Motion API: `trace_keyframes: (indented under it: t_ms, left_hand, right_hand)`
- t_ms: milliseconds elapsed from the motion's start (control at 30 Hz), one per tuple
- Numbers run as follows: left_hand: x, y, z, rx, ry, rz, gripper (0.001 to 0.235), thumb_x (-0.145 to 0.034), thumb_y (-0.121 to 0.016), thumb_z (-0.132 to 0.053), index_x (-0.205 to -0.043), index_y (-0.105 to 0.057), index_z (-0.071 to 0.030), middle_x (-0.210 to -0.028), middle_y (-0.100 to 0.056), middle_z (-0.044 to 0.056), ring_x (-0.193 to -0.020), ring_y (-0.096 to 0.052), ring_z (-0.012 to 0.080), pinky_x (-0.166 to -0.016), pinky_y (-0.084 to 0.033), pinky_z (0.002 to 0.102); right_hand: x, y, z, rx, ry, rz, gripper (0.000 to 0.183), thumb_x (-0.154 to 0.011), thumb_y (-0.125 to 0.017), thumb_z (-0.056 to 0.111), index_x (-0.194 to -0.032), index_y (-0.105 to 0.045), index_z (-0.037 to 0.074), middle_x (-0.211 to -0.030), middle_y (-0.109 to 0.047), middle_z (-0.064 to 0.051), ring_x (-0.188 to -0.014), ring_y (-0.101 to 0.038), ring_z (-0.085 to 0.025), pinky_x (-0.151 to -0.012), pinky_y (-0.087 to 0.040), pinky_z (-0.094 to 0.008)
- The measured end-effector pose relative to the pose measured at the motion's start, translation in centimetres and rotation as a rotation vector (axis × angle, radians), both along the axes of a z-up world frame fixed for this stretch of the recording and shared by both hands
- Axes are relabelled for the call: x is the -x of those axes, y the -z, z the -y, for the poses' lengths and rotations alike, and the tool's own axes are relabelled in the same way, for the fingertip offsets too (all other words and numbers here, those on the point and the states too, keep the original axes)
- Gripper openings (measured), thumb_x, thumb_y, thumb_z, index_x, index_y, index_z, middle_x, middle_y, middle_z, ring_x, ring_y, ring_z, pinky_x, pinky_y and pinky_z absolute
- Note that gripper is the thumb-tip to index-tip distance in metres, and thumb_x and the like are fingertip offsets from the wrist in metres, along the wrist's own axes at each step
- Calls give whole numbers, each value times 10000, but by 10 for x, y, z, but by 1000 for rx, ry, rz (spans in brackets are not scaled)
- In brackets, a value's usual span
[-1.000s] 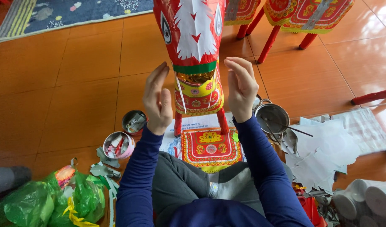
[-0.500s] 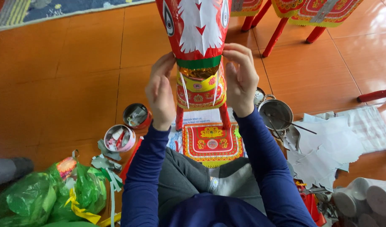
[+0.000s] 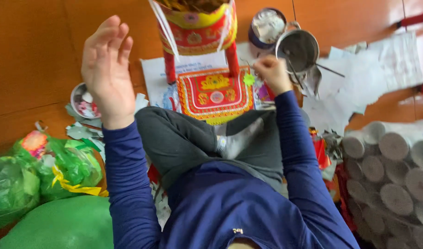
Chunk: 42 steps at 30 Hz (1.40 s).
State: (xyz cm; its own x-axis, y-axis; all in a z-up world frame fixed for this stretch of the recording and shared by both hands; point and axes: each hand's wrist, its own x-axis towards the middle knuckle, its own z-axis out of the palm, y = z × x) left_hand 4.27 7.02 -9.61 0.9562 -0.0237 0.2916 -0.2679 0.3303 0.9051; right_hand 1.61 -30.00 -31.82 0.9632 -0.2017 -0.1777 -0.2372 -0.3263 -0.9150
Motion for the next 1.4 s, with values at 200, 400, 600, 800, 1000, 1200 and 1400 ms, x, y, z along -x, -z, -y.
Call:
trace_keyframes:
  t_ms: [200, 400, 600, 800, 1000, 1200, 1400]
  left_hand:
    - [17, 26, -13, -130, 5, -146, 343, -1028, -613, -364, -1272, -566, -128, -1404, -559, 94, -1281, -587, 228, -1075, -500, 321]
    - [24, 47, -28, -164, -29, -254, 344, -999, -620, -365, -1243, -562, -130, -1375, -574, 88, -1241, -618, 244, -1049, -516, 313]
    - [29, 45, -30, -226, -20, -238, 319, -1028, -566, -319, -1262, -527, -106, -1351, -566, 128, -1214, -622, 263, -1048, -518, 335]
    - [31, 34, -16, -199, 12, -239, 341, -1009, -593, -328, -1250, -523, -96, -1305, -591, 113, -1182, -628, 217, -1036, -528, 308]
    - [18, 0, 2, -190, 91, -69, 593, -993, -641, -449, -1415, -373, -130, -1386, -510, 155, -1297, -533, 242, -1128, -447, 336]
    - [-11, -27, 15, -310, 177, 95, 840, -939, -630, -606, -1527, -164, -228, -1515, -405, 329, -1445, -428, 424, -1180, -324, 485]
    - [3, -99, 73, -111, 239, 96, 1041, -894, -762, -545, -1584, -55, -215, -1489, -335, 419, -1431, -253, 585, -1160, -114, 687]
  right_hand:
    - [77, 249, 64, 640, -33, -417, 164, -736, -679, 90, -884, -747, 107, -885, -730, -164, -891, -669, -406, -858, -504, -463]
    - [57, 159, 36, 723, -211, -709, 196, -900, -647, 63, -1070, -721, 3, -1085, -686, -220, -1007, -658, -376, -929, -528, -479]
    - [58, 130, 16, 760, -336, -646, 210, -899, -534, -7, -1023, -702, 9, -1044, -702, -179, -977, -668, -367, -864, -548, -501]
    - [55, 108, -7, 705, -384, -749, 215, -923, -656, 173, -1053, -684, 4, -1062, -695, -175, -949, -671, -334, -827, -557, -459]
    - [67, 236, 13, 772, -249, -676, 346, -798, -600, 270, -1036, -707, 44, -1045, -714, -178, -984, -691, -376, -833, -569, -466]
    - [56, 141, 14, 614, -58, -514, 372, -797, -523, 270, -1081, -563, 33, -1104, -673, -240, -1046, -635, -437, -886, -494, -517]
    - [22, 104, 55, 453, 253, -97, 279, -860, -668, 303, -1079, -636, 134, -1023, -714, -177, -1057, -653, -405, -892, -530, -508]
